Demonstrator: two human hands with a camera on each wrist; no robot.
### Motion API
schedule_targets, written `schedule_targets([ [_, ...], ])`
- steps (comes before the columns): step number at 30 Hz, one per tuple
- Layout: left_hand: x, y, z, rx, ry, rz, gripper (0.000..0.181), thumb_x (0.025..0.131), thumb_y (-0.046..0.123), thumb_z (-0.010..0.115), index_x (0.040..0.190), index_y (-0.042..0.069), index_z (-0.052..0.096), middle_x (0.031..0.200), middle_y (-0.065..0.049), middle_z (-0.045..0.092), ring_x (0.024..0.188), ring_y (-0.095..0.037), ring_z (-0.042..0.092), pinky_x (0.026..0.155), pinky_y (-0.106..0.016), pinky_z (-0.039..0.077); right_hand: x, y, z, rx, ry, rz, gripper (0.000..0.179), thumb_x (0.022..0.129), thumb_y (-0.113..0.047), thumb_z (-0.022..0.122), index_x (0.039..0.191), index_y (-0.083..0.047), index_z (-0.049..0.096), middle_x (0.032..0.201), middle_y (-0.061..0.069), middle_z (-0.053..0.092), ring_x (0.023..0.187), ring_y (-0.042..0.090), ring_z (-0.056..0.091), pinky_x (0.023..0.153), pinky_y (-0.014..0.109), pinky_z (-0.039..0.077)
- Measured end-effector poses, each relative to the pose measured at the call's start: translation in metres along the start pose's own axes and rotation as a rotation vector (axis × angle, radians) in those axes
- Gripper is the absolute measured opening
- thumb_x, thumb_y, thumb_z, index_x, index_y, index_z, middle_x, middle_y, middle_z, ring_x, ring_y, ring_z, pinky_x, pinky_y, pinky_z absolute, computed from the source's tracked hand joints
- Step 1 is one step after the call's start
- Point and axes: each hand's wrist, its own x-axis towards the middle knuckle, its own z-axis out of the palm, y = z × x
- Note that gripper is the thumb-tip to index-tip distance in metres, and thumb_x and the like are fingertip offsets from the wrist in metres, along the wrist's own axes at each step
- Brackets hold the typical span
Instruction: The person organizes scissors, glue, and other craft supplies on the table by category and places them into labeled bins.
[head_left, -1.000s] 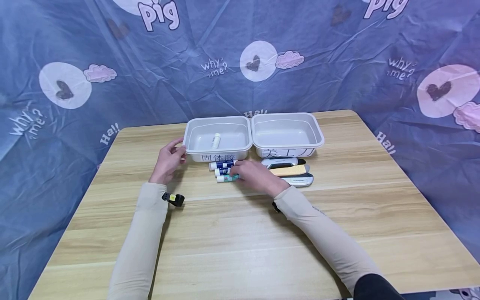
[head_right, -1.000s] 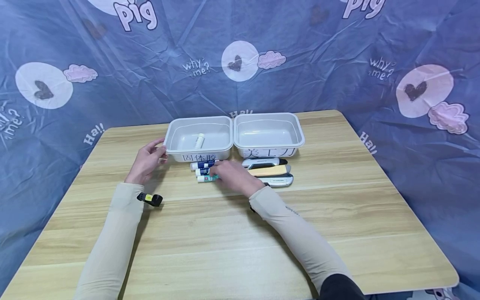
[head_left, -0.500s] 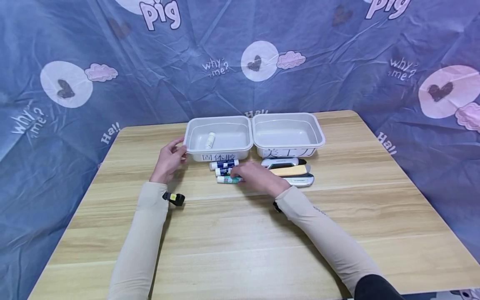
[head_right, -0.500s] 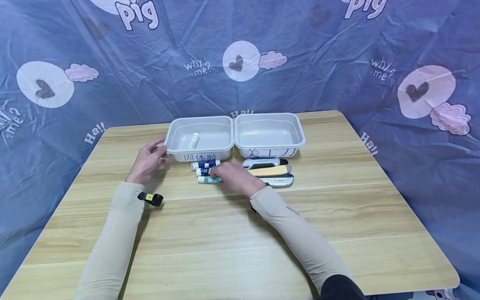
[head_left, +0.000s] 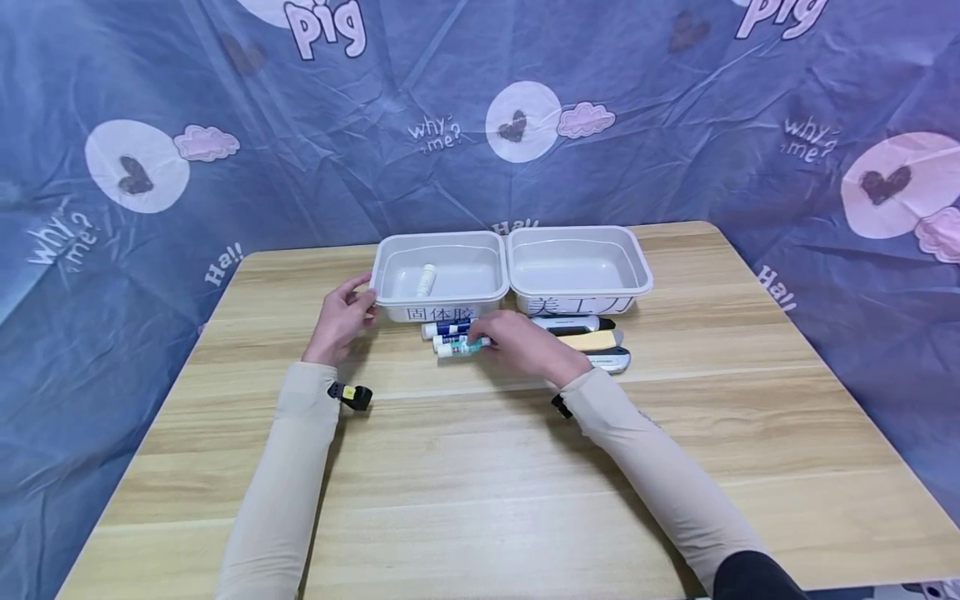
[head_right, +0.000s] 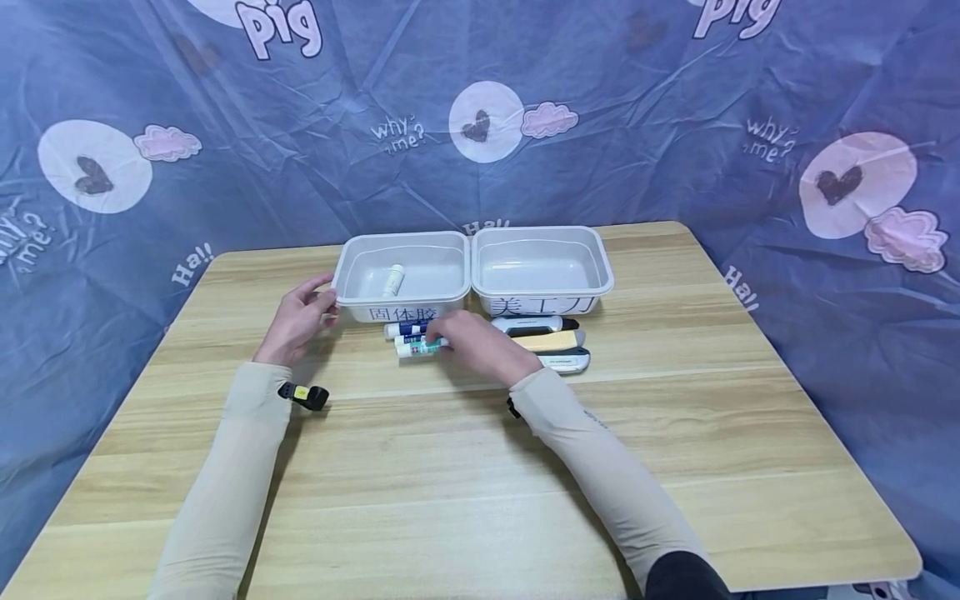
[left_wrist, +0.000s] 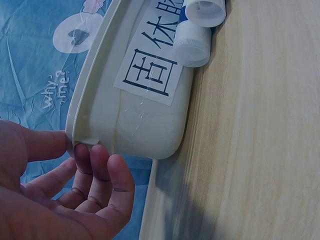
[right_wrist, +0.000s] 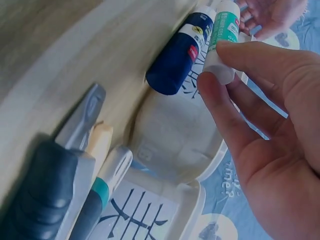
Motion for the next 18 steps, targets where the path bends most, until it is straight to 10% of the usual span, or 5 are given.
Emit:
schedule_targets([
  [18, 0.001, 0.000, -0.001, 0.018, -0.004, -0.013, 0.049, 0.107, 0.015, 0.051, 0.156, 0.012, 0.044, 0.099, -0.002, 0.056, 0.089, -0.017, 0.060, 0.081, -0.027, 0.057, -0.003, 0.009, -0.020, 0.029, 0.153, 0.029, 0.024, 0.090, 0.003, 0.074, 0.112, -0.004, 0.073, 0.113, 0.010, 0.073, 0.097, 0.022, 0.071, 0.087, 0.032, 0.059],
])
